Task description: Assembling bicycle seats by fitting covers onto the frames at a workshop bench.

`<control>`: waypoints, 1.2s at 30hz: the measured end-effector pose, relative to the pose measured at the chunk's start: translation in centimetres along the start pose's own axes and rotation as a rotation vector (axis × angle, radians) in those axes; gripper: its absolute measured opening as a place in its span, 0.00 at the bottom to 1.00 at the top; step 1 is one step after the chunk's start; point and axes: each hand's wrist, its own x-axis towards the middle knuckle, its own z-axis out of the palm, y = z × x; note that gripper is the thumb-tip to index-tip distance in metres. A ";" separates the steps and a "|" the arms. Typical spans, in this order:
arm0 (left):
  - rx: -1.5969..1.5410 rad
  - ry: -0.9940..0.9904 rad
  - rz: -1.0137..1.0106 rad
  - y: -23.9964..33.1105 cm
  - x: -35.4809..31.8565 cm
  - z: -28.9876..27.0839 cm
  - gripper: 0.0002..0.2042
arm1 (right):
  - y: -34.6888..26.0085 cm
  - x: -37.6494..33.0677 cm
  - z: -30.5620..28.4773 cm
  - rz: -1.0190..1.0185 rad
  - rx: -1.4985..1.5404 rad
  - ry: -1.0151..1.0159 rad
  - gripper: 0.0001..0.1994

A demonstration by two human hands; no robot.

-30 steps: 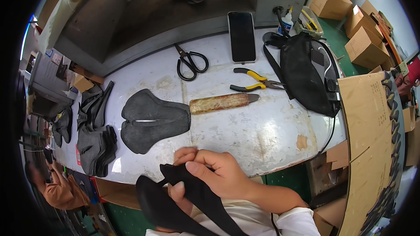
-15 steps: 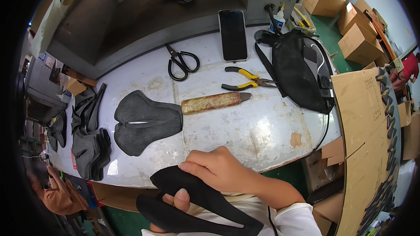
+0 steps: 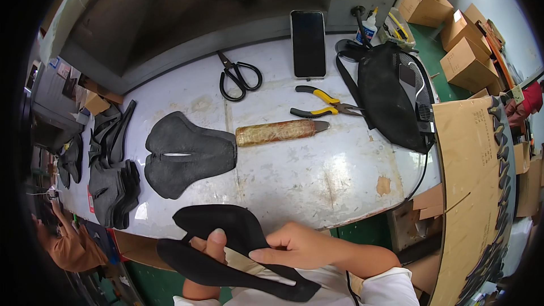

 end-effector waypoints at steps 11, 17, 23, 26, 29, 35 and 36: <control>-1.049 -0.439 -0.172 -7.0 0.7 -0.1 0.28 | 0.3 0.8 1.2 -0.277 0.347 0.075 0.17; -0.782 -0.668 -0.099 -5.8 0.7 -1.3 0.38 | -0.4 0.6 -0.5 -0.396 -0.157 0.206 0.12; -0.225 -0.209 -0.127 -2.9 0.2 0.0 0.22 | -0.2 1.2 -0.5 -0.333 -0.247 0.472 0.12; -0.324 0.031 0.062 -2.5 0.2 -0.1 0.27 | 0.6 0.8 0.5 -0.333 0.506 0.371 0.17; -0.297 0.106 0.152 -2.3 -0.2 0.3 0.28 | 0.0 0.3 0.7 -0.288 -0.074 0.359 0.15; -0.023 0.107 0.149 -3.5 -2.3 0.5 0.31 | 1.0 1.1 1.1 -0.256 -0.337 0.530 0.15; -0.062 0.165 0.140 -3.7 -2.4 0.4 0.31 | 1.6 1.0 1.2 -0.209 -0.267 0.531 0.17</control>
